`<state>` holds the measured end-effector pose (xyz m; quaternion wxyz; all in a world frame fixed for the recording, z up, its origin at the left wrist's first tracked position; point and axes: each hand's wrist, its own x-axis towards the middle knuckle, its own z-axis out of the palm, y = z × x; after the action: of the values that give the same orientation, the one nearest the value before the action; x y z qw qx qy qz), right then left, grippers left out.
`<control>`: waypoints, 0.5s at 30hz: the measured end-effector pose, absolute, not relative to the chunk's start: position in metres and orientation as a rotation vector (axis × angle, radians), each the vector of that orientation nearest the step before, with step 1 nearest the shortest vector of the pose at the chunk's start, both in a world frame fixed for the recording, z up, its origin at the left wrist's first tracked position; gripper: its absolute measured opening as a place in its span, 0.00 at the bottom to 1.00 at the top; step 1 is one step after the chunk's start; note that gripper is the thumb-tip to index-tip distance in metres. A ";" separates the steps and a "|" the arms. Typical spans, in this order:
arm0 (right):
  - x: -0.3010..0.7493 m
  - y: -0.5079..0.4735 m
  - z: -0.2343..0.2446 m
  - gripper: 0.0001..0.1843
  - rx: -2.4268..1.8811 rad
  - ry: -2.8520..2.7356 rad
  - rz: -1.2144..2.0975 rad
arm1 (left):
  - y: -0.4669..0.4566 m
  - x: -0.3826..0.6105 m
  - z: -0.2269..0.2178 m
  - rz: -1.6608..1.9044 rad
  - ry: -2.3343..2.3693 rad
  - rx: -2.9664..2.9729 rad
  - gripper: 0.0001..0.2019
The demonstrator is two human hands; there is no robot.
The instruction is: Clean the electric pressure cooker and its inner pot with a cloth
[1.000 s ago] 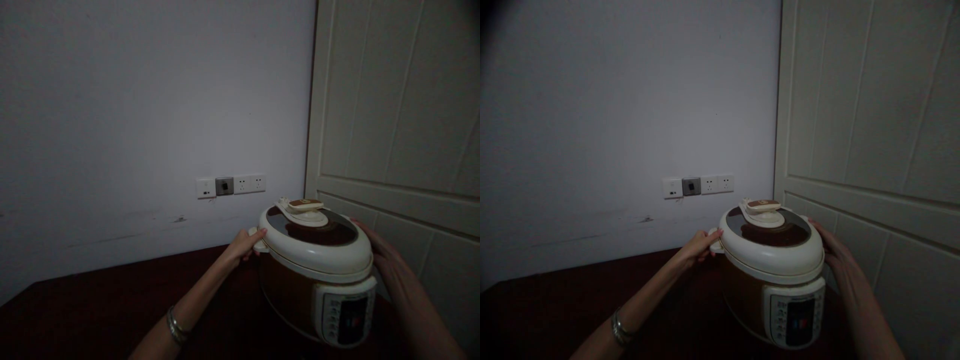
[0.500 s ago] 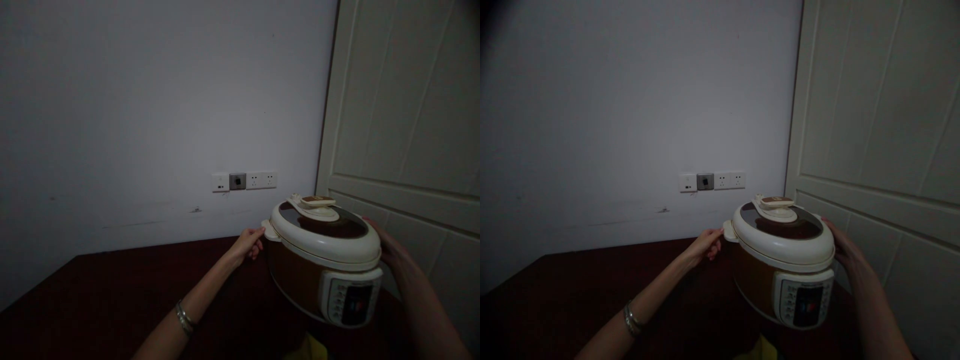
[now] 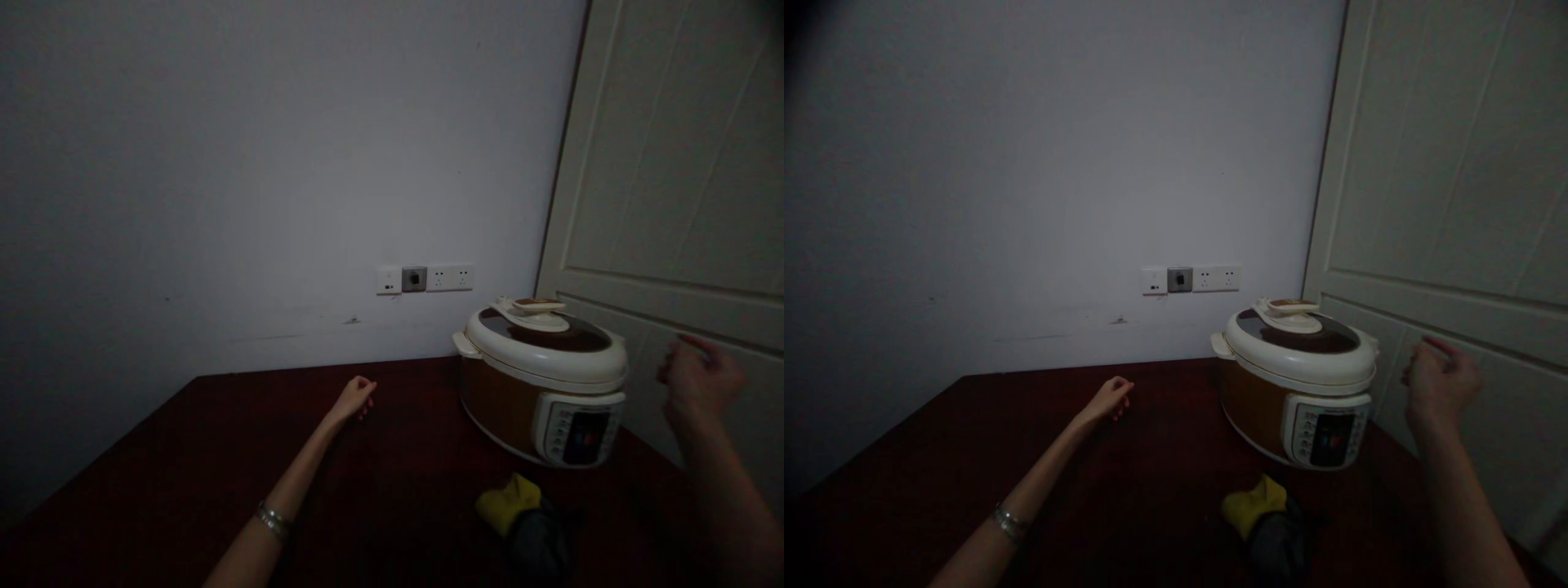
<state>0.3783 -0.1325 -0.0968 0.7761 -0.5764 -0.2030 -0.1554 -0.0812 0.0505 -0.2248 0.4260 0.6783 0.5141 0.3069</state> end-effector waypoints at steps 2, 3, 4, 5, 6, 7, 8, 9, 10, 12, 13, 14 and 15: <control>0.344 -0.141 -0.088 0.22 -1.189 -0.535 -0.311 | 0.048 -0.099 -0.236 0.839 1.384 1.919 0.09; 0.322 -0.145 -0.085 0.22 -1.167 -0.635 -0.296 | 0.046 -0.107 -0.241 0.851 1.408 2.032 0.09; 0.300 -0.148 -0.083 0.20 -1.152 -0.739 -0.277 | 0.043 -0.114 -0.245 0.830 1.423 2.131 0.11; 0.277 -0.150 -0.084 0.19 -1.162 -0.858 -0.244 | 0.040 -0.121 -0.249 0.776 1.449 2.205 0.13; 0.254 -0.150 -0.087 0.17 -1.177 -0.979 -0.198 | 0.036 -0.126 -0.253 0.708 1.489 2.255 0.17; 0.232 -0.148 -0.092 0.16 -1.199 -1.119 -0.114 | 0.033 -0.131 -0.257 0.639 1.537 2.287 0.21; 0.211 -0.145 -0.099 0.15 -1.223 -1.256 -0.056 | 0.029 -0.135 -0.261 0.577 1.590 2.303 0.24; 0.191 -0.141 -0.109 0.14 -1.245 -1.390 -0.040 | 0.025 -0.139 -0.265 0.523 1.636 2.308 0.28; 0.173 -0.135 -0.121 0.13 -1.268 -1.527 -0.019 | 0.021 -0.141 -0.268 0.476 1.669 2.304 0.30; 0.143 -0.122 -0.150 0.13 -1.334 -1.824 0.102 | 0.015 -0.145 -0.275 0.394 1.705 2.279 0.33; 0.130 -0.114 -0.166 0.14 -1.361 -1.952 0.144 | 0.012 -0.147 -0.279 0.356 1.717 2.265 0.35; 0.119 -0.107 -0.182 0.16 -1.374 -2.048 0.135 | 0.008 -0.147 -0.283 0.325 1.727 2.255 0.35; 0.109 -0.099 -0.199 0.18 -1.380 -2.122 0.093 | 0.005 -0.148 -0.287 0.304 1.740 2.249 0.36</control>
<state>0.1093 -0.0993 -0.1989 0.2996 -0.5198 -0.7993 0.0352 -0.1477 0.0052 -0.2870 0.1405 0.7787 0.6023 0.1054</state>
